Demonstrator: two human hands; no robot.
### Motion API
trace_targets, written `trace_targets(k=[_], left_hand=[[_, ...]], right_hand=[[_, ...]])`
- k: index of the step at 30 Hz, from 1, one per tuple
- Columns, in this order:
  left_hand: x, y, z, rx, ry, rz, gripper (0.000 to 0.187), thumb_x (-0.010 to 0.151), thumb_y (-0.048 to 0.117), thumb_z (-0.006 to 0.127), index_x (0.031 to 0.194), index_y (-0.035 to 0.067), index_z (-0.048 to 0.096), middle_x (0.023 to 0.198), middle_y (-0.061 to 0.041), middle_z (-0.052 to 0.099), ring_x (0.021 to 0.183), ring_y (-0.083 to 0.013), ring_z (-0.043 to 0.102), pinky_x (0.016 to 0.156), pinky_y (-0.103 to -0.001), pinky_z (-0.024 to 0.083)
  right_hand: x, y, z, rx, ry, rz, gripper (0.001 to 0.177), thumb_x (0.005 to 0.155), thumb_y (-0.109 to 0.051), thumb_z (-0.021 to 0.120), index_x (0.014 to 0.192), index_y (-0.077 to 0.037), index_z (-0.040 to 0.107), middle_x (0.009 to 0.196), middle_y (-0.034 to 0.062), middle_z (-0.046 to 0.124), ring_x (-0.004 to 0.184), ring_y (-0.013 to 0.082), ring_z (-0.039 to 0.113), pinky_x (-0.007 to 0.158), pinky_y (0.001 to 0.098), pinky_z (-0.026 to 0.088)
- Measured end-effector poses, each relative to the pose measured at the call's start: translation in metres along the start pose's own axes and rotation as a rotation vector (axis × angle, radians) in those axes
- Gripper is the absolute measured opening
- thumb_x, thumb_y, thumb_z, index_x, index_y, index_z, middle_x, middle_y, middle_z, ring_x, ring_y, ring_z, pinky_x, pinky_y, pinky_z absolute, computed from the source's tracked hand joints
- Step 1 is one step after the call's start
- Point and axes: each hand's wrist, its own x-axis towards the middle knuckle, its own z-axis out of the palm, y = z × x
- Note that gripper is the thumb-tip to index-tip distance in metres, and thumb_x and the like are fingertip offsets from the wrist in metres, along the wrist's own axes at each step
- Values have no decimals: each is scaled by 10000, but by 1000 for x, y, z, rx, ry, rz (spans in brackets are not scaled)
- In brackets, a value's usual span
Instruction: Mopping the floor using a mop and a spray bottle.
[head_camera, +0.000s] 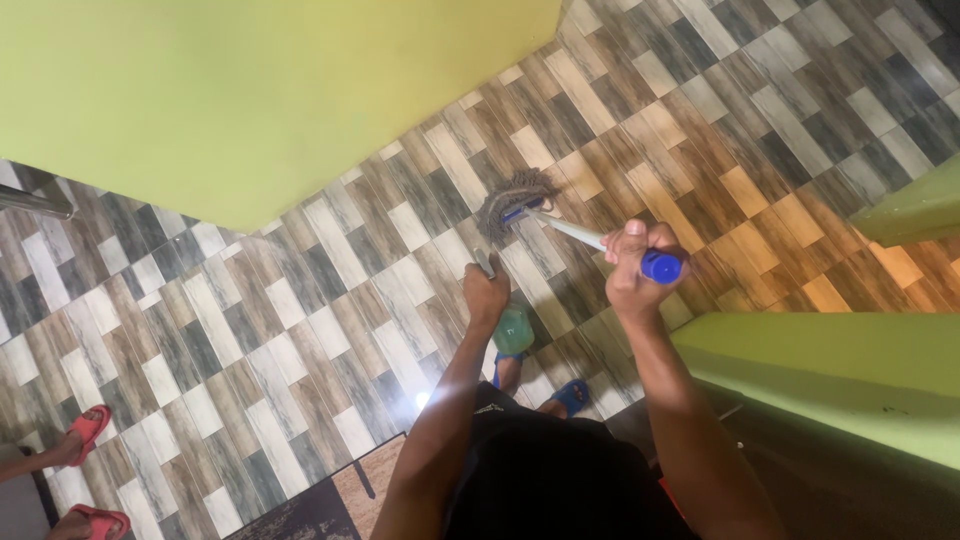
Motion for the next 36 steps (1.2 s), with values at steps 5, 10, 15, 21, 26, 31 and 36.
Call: trace_targets(k=[5,10,15,21,26,31,36], left_hand=[[0,-3,3,-12,23,28,526,987,429,600,885,-86,584,841,-329,666,829,-513,659,793,-568,512],[0,-1,1,4,27,42,544,986,439,609,889,-95,579,842,-342,663,836,-522,660,792,-573,513],[-5,19,-11,-31,-15,-51,523,984,435,594,896,-81,598,852,-332,676,844,-516,669,798,-567,519],[-1,9,-3,-49,3,10,515,983,424,605,877,-80,601,850,-328,677,838,-514,670,787,-565,520],[1,4,-2,-45,13,15,511,976,421,621,870,-78,602,857,-326,675,843,-511,667,787,-562,518],[0,5,-1,-65,-9,-33,508,975,427,622,865,-69,602,867,-315,679,863,-503,672,801,-557,520],[-2,11,-6,-58,-6,-46,514,989,438,616,887,-65,596,873,-325,671,871,-514,660,819,-571,508]], right_hand=[[-1,1,-2,11,5,26,357,1129,-174,571,817,-49,449,629,72,524,561,152,530,671,382,572],[0,-3,-3,25,9,46,347,1130,-165,572,830,-45,446,639,75,520,575,153,526,694,387,573],[1,-4,-4,-8,19,46,358,1119,-170,574,809,-43,448,625,76,528,561,152,537,677,386,581],[0,10,-11,-25,18,-19,372,1099,-189,574,772,-55,458,584,67,528,510,147,553,582,363,581],[0,-2,-9,6,19,7,361,1117,-193,581,809,-46,465,615,77,524,546,154,531,642,376,575],[0,-1,-11,17,21,25,354,1124,-185,575,820,-52,453,615,75,519,549,152,527,644,373,567],[-1,-3,-11,11,18,14,342,1125,-181,572,833,-44,460,627,79,520,560,154,528,652,376,564]])
